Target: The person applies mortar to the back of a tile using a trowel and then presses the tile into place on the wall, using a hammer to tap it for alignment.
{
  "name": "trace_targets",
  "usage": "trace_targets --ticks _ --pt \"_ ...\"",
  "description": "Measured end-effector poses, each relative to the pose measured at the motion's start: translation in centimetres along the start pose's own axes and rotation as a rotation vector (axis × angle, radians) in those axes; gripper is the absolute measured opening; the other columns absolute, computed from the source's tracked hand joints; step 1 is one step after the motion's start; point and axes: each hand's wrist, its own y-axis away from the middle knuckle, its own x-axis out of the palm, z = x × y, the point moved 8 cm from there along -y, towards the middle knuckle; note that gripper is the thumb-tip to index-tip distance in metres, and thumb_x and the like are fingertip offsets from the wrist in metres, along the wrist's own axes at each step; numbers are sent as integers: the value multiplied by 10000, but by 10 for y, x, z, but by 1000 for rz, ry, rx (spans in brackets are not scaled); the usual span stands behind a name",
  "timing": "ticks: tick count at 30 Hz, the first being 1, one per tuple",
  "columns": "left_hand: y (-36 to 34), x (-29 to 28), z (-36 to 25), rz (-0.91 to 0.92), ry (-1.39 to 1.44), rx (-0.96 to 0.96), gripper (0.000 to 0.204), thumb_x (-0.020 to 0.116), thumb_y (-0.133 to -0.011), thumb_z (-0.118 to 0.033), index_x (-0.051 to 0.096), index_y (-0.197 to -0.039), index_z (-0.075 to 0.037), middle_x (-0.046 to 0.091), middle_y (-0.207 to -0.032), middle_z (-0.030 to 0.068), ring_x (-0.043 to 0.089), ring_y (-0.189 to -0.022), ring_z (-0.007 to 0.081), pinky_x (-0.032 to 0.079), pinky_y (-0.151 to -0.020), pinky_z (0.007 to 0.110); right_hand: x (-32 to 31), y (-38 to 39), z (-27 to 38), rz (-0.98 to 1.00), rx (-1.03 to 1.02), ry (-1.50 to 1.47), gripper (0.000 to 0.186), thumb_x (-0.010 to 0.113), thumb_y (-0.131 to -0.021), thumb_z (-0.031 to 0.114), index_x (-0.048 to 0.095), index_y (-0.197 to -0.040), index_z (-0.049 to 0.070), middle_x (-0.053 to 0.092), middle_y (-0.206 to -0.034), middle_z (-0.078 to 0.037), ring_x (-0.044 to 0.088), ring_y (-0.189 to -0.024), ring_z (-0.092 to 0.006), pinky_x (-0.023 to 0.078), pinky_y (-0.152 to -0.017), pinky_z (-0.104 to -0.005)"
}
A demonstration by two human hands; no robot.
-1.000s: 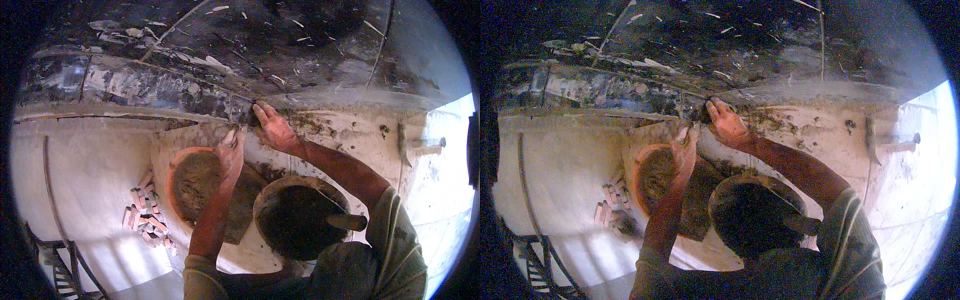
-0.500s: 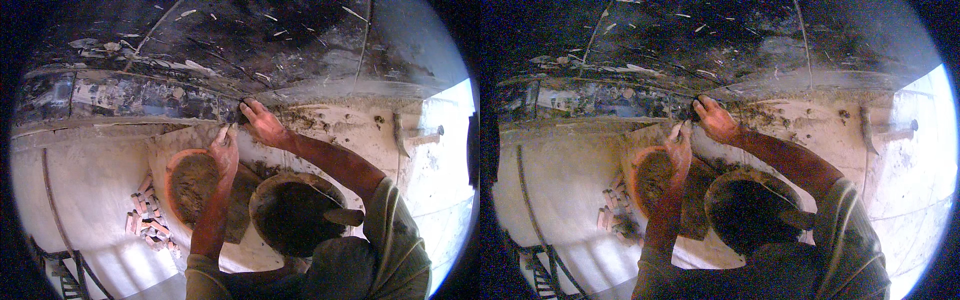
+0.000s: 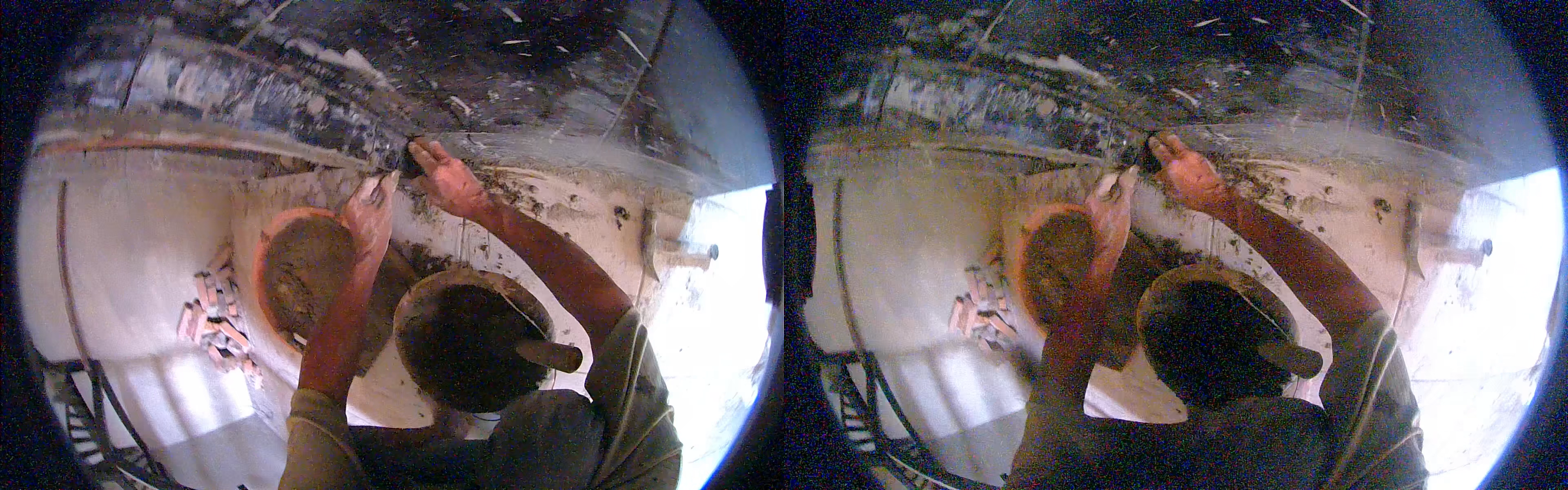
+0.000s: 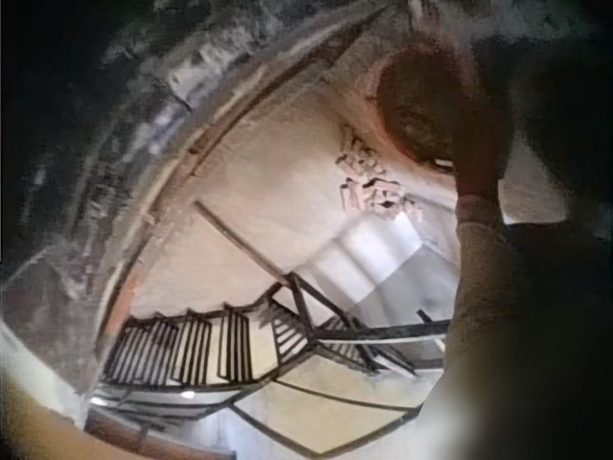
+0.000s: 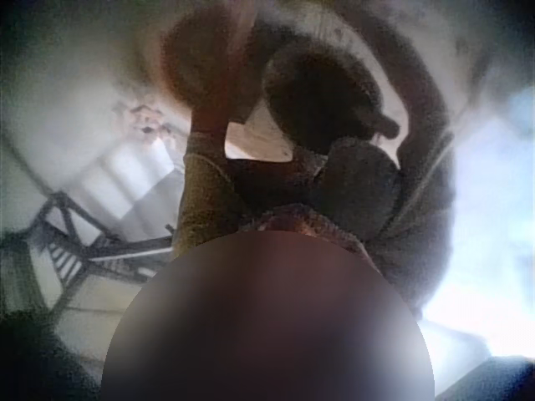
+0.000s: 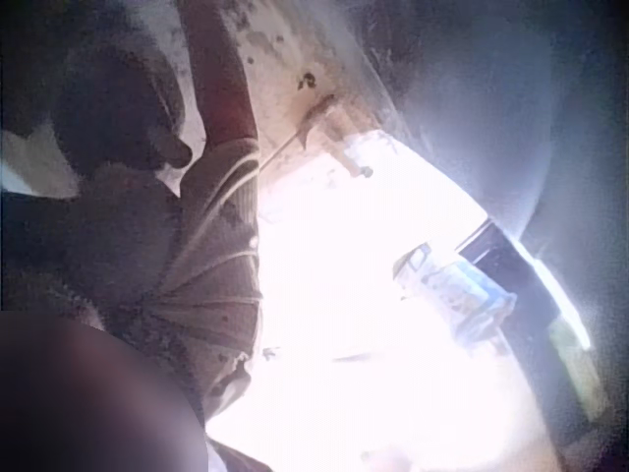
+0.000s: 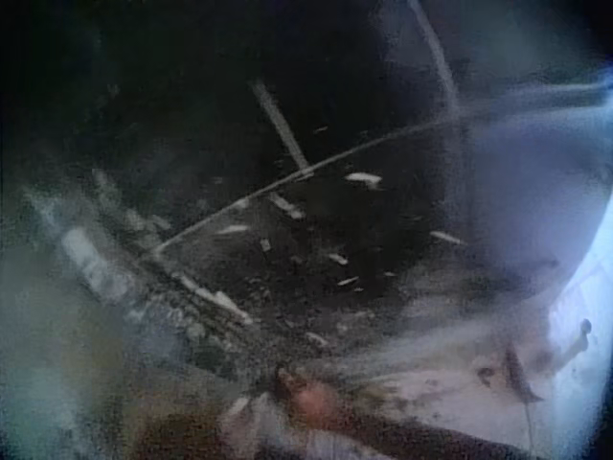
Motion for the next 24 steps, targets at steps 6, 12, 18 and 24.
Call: trace_targets --ticks 6,12,18,24 --pt "-4 -3 10 -90 165 292 171 660 -849 -156 656 -850 14 663 -732 114 546 -651 92 456 -620 280 -12 22 -33 86 332 -54 458 564 -811 39 490 -1263 39 523 -1243 -228 535 -1086 -409 473 -888 -442" --pt "-3 -4 6 -53 231 156 209 653 -856 -206 650 -861 3 664 -743 97 576 -640 132 469 -633 290 26 48 -83 404 312 241 337 584 -785 73 582 -1121 50 609 -1064 -204 602 -928 -390 498 -754 -420" --pt "-22 13 45 0 183 206 302 659 -827 -352 665 -813 -50 628 -666 143 627 -612 282 486 -580 356 79 84 -137 124 777 -1063 290 615 -858 197 597 -1105 48 640 -1015 -79 627 -910 -244 515 -744 -396" --pt "-27 2 41 -133 191 451 401 671 -771 -471 644 -737 -72 594 -611 149 610 -590 338 481 -567 427 70 50 -133 452 342 -390 363 589 -912 265 564 -1158 -1 574 -1185 -136 596 -1010 -227 491 -891 -371"
